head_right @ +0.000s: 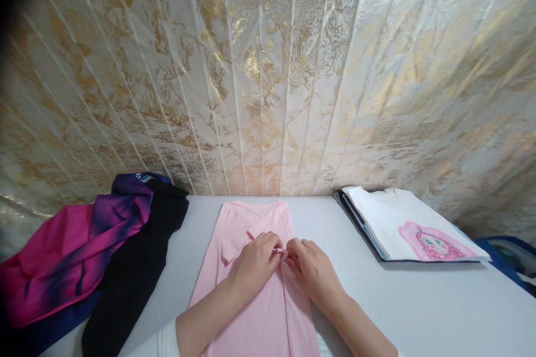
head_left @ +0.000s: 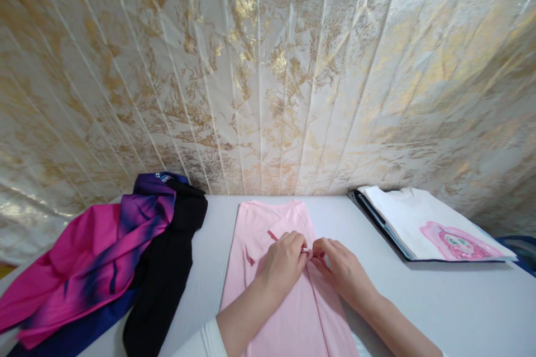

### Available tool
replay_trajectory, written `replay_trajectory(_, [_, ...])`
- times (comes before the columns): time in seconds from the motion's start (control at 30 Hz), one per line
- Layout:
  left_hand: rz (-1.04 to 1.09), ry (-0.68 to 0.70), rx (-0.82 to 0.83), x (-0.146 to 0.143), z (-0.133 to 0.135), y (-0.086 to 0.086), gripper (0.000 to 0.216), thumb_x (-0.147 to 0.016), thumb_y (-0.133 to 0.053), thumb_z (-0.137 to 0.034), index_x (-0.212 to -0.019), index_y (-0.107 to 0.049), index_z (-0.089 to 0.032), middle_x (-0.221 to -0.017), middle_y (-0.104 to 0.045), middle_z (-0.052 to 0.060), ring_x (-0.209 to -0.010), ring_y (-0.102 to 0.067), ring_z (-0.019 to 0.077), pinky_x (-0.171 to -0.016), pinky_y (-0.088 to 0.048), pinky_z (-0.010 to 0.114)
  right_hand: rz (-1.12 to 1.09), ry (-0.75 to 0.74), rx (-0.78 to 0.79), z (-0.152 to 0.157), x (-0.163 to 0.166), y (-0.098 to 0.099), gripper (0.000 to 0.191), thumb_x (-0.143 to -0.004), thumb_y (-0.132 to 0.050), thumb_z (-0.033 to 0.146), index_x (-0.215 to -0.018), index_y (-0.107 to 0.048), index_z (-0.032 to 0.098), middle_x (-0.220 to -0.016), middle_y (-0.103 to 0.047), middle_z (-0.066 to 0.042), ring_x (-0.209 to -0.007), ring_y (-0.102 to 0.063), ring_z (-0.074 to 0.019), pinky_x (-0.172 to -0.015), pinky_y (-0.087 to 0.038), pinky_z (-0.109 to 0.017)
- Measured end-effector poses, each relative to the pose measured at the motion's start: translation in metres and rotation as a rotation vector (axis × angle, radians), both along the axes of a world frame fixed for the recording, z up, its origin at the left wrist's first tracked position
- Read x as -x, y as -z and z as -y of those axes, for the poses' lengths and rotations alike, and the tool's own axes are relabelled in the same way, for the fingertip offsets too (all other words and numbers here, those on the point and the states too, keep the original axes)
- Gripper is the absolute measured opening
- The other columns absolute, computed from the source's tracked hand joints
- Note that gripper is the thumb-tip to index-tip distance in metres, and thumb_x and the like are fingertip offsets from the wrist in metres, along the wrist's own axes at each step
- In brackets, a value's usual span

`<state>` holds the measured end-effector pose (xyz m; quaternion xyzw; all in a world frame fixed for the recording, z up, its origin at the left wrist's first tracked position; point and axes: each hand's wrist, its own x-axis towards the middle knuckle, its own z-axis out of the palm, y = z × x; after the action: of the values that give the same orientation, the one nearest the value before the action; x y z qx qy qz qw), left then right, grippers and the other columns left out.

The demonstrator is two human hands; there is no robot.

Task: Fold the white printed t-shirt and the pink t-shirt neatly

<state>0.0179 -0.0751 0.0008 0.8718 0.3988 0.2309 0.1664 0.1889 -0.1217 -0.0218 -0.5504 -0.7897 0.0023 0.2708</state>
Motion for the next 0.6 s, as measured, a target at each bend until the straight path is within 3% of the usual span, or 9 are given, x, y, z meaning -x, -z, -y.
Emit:
replay_trajectory(0.27, [-0.015,0.013,0.009,0.0005,0.0014,-0.0026,0.011,-0.087,-0.055,-0.009,-0.085,-0.057,-0.019,-0.088,-0.061,0.001,-0.089,-0.058,0.0188,-0.075,-0.043,0.028,-0.006,-0.024,0.067,-0.0003,0.0032,-0.0016,0.022,-0.086,-0.052,0.01,-0.104,-0.047,0.022,-0.082,-0.06,0.0,-0.074,-0.058,-0.0178,-0.064,-0.045,-0.026])
replay_trajectory(0.43, [-0.008,0.02,-0.002,0.0018,0.0031,-0.0009,0.009,-0.087,-0.053,-0.012,-0.082,-0.056,-0.019,-0.089,-0.06,0.001,-0.089,-0.056,0.0183,-0.074,-0.043,0.027,0.029,-0.04,0.048,-0.003,0.0033,-0.0024,0.01,-0.09,-0.05,0.013,-0.094,-0.051,0.022,-0.088,-0.059,-0.002,-0.075,-0.059,-0.0168,-0.066,-0.046,-0.026])
replay_trajectory(0.6, [-0.02,0.029,-0.01,0.0019,0.0051,0.0006,0.012,-0.08,-0.054,-0.008,-0.082,-0.055,-0.019,-0.089,-0.06,0.001,-0.088,-0.055,0.0189,-0.074,-0.044,0.028,-0.018,-0.071,0.092,-0.0036,0.0035,-0.0051,0.011,-0.092,-0.047,0.013,-0.094,-0.053,0.022,-0.095,-0.057,-0.003,-0.076,-0.06,-0.0147,-0.067,-0.047,-0.024])
